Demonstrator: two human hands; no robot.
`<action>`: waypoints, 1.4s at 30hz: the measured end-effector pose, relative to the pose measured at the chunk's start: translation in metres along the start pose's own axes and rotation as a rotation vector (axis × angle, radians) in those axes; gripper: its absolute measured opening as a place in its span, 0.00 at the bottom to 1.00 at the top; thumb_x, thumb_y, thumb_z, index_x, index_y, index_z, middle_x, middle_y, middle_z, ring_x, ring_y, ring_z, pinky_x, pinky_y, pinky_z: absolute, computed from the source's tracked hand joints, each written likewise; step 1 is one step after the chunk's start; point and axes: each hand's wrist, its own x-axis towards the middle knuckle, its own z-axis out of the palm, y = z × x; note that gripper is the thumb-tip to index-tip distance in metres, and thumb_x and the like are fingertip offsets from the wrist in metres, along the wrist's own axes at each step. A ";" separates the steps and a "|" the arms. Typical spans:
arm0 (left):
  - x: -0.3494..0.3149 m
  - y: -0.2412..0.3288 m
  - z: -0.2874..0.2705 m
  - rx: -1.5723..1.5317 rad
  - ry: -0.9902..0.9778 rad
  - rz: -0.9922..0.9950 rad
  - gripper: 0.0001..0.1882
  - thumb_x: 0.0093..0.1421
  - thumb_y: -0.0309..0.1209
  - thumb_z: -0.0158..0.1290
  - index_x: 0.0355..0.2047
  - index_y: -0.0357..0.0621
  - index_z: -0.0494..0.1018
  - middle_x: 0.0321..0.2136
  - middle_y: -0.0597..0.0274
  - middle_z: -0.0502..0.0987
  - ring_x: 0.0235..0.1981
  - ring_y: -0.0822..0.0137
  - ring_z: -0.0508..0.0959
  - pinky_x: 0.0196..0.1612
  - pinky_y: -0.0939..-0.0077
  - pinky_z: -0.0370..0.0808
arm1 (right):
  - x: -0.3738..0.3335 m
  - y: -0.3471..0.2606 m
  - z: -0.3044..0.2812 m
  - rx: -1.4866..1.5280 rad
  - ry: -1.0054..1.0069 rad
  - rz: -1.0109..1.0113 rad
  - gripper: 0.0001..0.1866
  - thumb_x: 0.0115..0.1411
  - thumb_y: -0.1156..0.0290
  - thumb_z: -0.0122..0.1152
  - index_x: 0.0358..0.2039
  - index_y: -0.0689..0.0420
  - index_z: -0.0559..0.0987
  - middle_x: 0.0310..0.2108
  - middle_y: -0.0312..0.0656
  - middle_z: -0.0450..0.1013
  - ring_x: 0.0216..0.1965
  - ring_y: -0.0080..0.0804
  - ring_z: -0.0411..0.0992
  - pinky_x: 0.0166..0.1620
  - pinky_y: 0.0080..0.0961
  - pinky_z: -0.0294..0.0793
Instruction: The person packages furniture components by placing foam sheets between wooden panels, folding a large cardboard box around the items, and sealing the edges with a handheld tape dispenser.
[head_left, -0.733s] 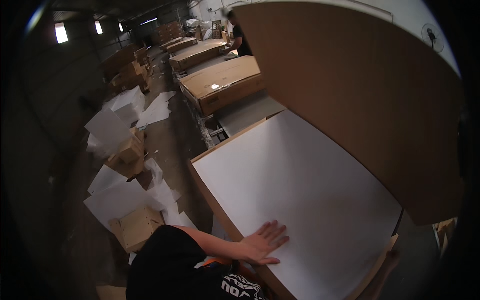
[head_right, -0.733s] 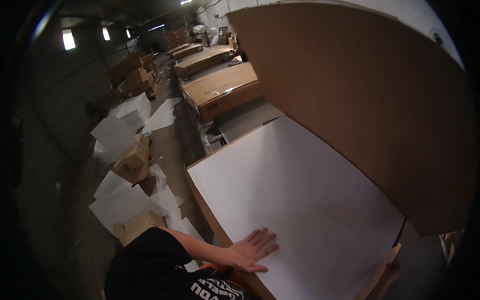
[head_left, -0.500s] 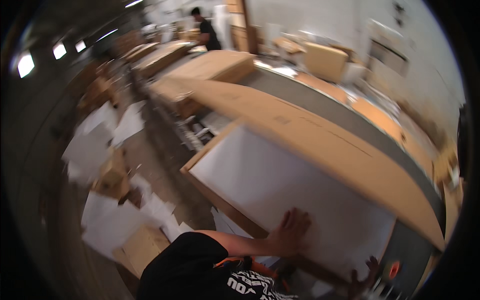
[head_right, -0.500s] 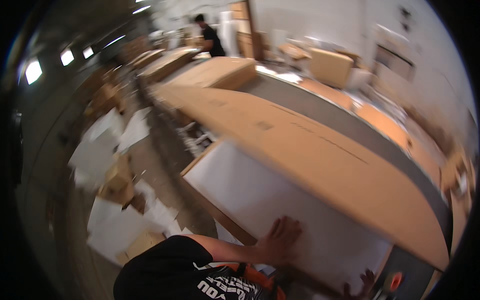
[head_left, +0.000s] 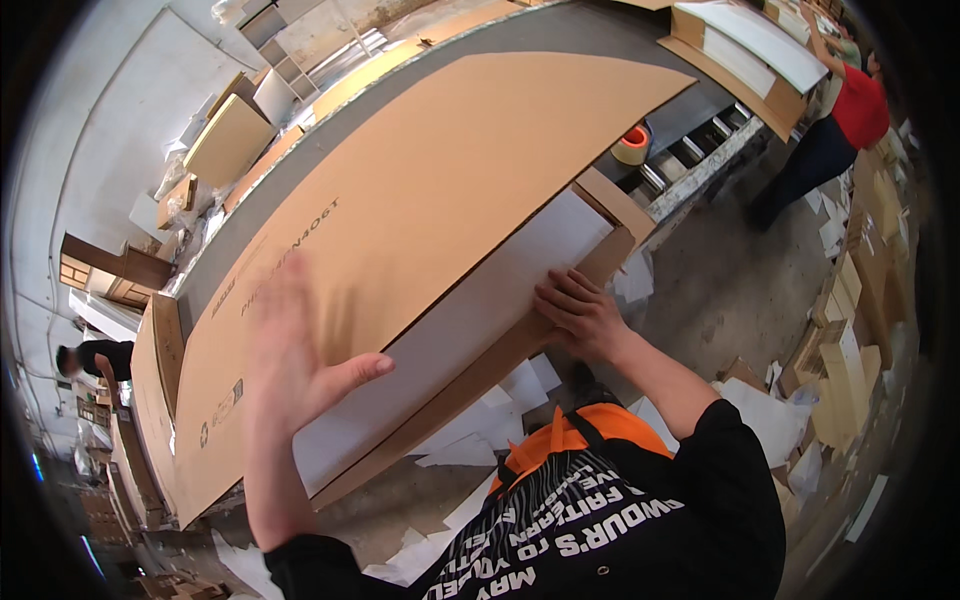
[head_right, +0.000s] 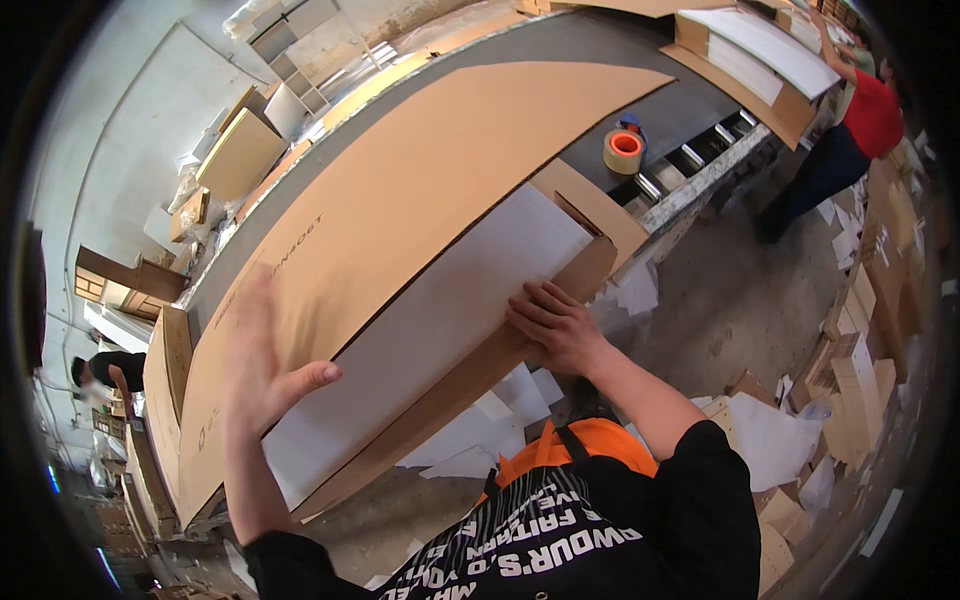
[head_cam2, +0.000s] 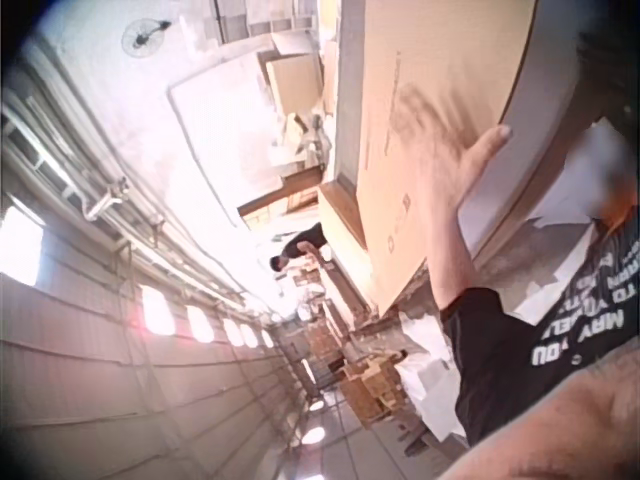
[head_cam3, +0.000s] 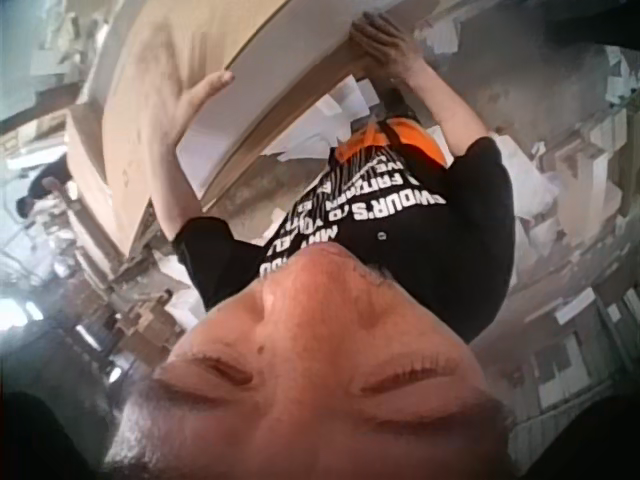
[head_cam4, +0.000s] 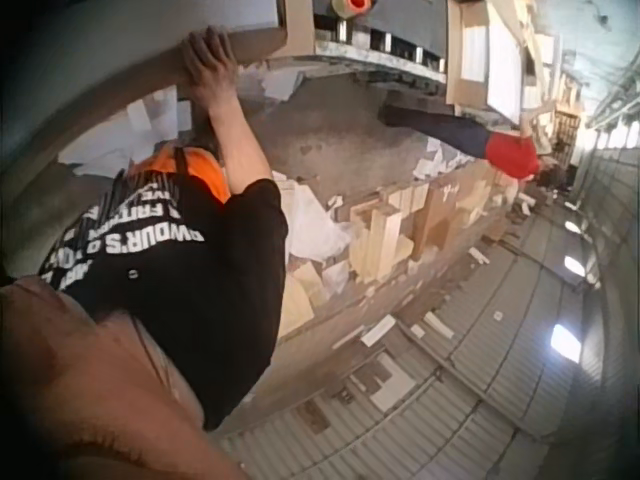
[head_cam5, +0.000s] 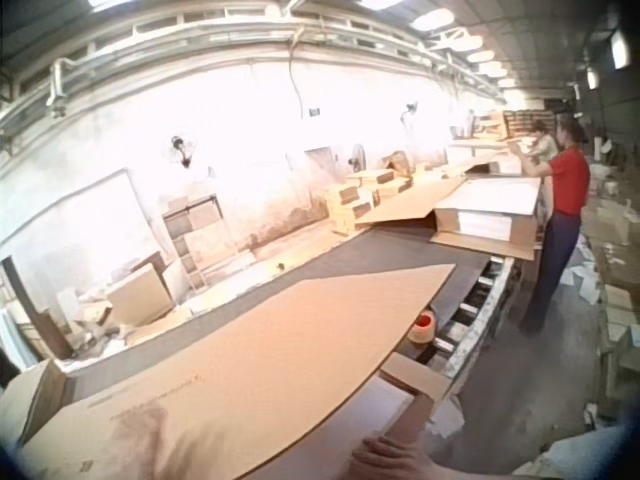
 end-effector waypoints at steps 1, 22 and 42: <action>0.007 -0.011 0.016 -0.152 -0.278 -0.026 0.68 0.46 0.69 0.61 0.71 0.31 0.46 0.71 0.32 0.46 0.71 0.28 0.44 0.71 0.38 0.44 | 0.001 -0.005 0.001 0.025 0.005 0.008 0.30 0.41 0.71 0.66 0.50 0.53 0.81 0.54 0.38 0.76 0.60 0.43 0.70 0.65 0.44 0.68; -0.044 0.010 0.196 0.142 -0.219 0.121 0.62 0.50 0.52 0.64 0.70 0.30 0.40 0.69 0.22 0.40 0.68 0.16 0.37 0.64 0.18 0.35 | 0.029 0.021 0.032 0.075 0.475 0.176 0.10 0.57 0.64 0.57 0.26 0.54 0.82 0.34 0.35 0.80 0.42 0.31 0.79 0.49 0.29 0.73; 0.066 0.059 0.200 0.015 -0.242 0.366 0.55 0.40 0.49 0.66 0.68 0.47 0.58 0.69 0.41 0.55 0.69 0.19 0.44 0.66 0.19 0.38 | 0.036 0.421 0.051 0.597 0.088 1.293 0.31 0.45 0.74 0.63 0.55 0.63 0.74 0.43 0.49 0.77 0.41 0.41 0.77 0.48 0.35 0.75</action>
